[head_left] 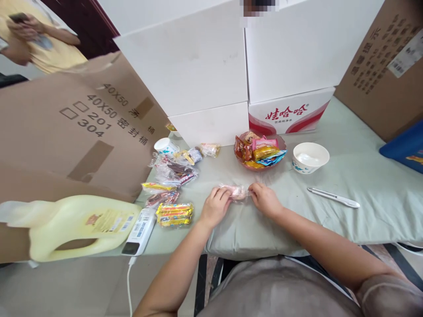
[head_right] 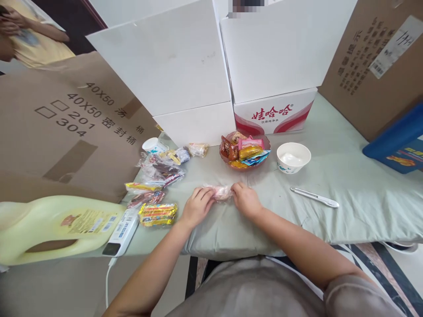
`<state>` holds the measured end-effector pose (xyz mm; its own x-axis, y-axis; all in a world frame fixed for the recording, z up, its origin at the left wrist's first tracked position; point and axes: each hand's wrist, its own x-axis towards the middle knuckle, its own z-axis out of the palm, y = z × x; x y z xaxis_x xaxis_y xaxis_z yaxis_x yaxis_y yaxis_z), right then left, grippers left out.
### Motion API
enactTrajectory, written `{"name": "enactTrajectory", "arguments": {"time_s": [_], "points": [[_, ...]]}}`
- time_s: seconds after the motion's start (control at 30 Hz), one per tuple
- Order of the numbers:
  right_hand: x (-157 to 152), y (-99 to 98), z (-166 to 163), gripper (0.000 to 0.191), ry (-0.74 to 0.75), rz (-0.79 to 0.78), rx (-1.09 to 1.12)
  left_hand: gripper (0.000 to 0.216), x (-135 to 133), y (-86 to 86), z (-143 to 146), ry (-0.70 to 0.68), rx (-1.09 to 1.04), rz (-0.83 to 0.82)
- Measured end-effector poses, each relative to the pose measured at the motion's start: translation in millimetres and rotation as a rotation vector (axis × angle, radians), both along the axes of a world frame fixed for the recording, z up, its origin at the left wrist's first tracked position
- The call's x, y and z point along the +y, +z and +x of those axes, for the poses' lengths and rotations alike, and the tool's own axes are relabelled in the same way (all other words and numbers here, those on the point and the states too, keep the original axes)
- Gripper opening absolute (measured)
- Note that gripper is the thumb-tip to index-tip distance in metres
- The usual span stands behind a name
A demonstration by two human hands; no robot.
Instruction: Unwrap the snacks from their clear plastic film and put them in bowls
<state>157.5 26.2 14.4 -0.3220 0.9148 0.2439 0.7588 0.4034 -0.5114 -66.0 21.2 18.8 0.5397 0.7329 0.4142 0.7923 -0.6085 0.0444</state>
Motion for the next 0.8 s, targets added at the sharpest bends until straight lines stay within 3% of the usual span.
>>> {"name": "enactTrajectory", "arguments": {"time_s": [0.1, 0.23, 0.37, 0.43, 0.5, 0.57, 0.7, 0.8], "points": [[-12, 9.2, 10, 0.020, 0.057, 0.043, 0.064, 0.039, -16, -5.0, 35, -0.088, -0.114, 0.025], [-30, 3.8, 24, 0.027, 0.099, -0.014, 0.186, 0.059, -34, -14.9, 81, -0.120, -0.215, 0.049], [-39, -5.3, 52, 0.050, 0.056, -0.097, 0.493, 0.049, -46, -25.3, 103, -0.013, -0.123, 0.048], [-40, -4.3, 75, 0.048, -0.011, -0.090, 0.550, 0.044, -49, -29.9, 105, 0.010, -0.100, 0.045], [-41, -1.1, 105, 0.035, -0.141, -0.028, 0.434, 0.042, -51, -33.0, 105, 0.017, -0.125, 0.022], [-44, 1.2, 138, 0.024, -0.294, 0.013, 0.153, 0.041, -51, -34.3, 104, 0.016, -0.189, -0.004], [-51, -0.6, 189, 0.025, -0.574, -0.059, -0.361, 0.037, -51, -32.6, 103, 0.000, -0.276, -0.010], [-52, -0.9, 189, 0.027, -0.534, -0.082, -0.383, 0.033, -51, -30.0, 104, 0.008, -0.269, 0.019]]}}
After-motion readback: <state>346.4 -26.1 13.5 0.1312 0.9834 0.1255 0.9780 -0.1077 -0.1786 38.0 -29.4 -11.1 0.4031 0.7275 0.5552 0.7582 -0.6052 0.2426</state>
